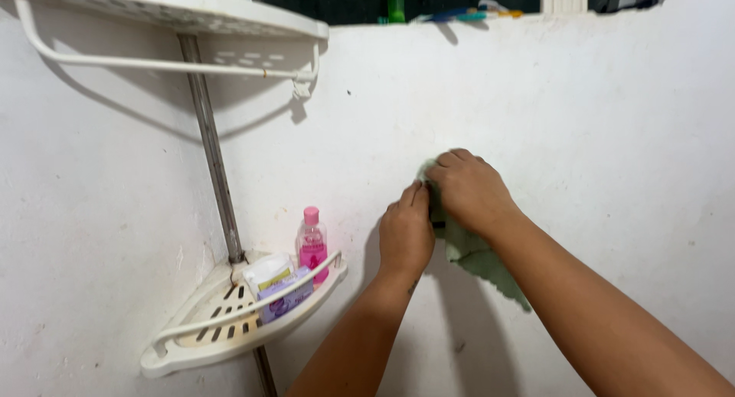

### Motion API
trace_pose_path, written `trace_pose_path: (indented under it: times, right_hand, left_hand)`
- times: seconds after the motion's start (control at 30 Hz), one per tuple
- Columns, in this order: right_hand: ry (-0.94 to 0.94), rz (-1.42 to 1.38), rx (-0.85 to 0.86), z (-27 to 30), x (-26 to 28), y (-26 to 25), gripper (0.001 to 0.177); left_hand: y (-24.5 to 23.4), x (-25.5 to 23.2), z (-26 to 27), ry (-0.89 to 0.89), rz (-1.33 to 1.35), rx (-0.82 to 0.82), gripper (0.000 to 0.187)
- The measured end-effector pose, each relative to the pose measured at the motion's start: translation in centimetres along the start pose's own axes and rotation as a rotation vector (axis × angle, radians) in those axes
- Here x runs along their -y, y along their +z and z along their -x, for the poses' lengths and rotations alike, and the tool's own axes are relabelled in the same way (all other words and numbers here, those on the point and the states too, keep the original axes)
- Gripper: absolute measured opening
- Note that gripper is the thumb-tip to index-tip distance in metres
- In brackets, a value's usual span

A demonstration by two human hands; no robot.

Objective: The person wipes a small white tube and a small white jar with a green cloth before placing them on a corner shelf in a bathroom.

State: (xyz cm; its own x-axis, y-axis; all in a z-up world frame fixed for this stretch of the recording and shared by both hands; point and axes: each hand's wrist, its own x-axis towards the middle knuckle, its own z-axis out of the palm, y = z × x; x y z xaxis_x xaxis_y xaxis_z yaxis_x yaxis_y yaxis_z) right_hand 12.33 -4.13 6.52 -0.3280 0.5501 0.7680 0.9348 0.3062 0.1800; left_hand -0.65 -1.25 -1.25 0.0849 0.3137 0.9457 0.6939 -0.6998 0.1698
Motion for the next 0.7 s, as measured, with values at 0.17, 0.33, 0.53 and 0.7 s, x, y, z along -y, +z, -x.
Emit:
trace_pose_path:
  times: [0.17,0.33,0.53,0.7]
  right_hand:
    - [0.275,-0.110,0.018,0.7,-2.8,-0.6,0.041]
    - [0.382,-0.199,-0.020,1.9,-3.8,-0.1,0.040]
    - [0.355,-0.281,-0.115,2.3,-2.3,-0.7,0.038]
    - [-0.040,-0.022,-0.149,1.8,-0.9,0.7,0.041]
  left_hand:
    - [-0.3,0.0,-0.1,0.001,0.028,0.035,0.037]
    - [-0.5,-0.3,-0.4,-0.041,0.015,0.082,0.039]
    - [-0.3,-0.2,-0.5,-0.053,-0.004,0.111,0.041]
    - [-0.2,0.0,-0.9,-0.035,-0.028,0.097,0.049]
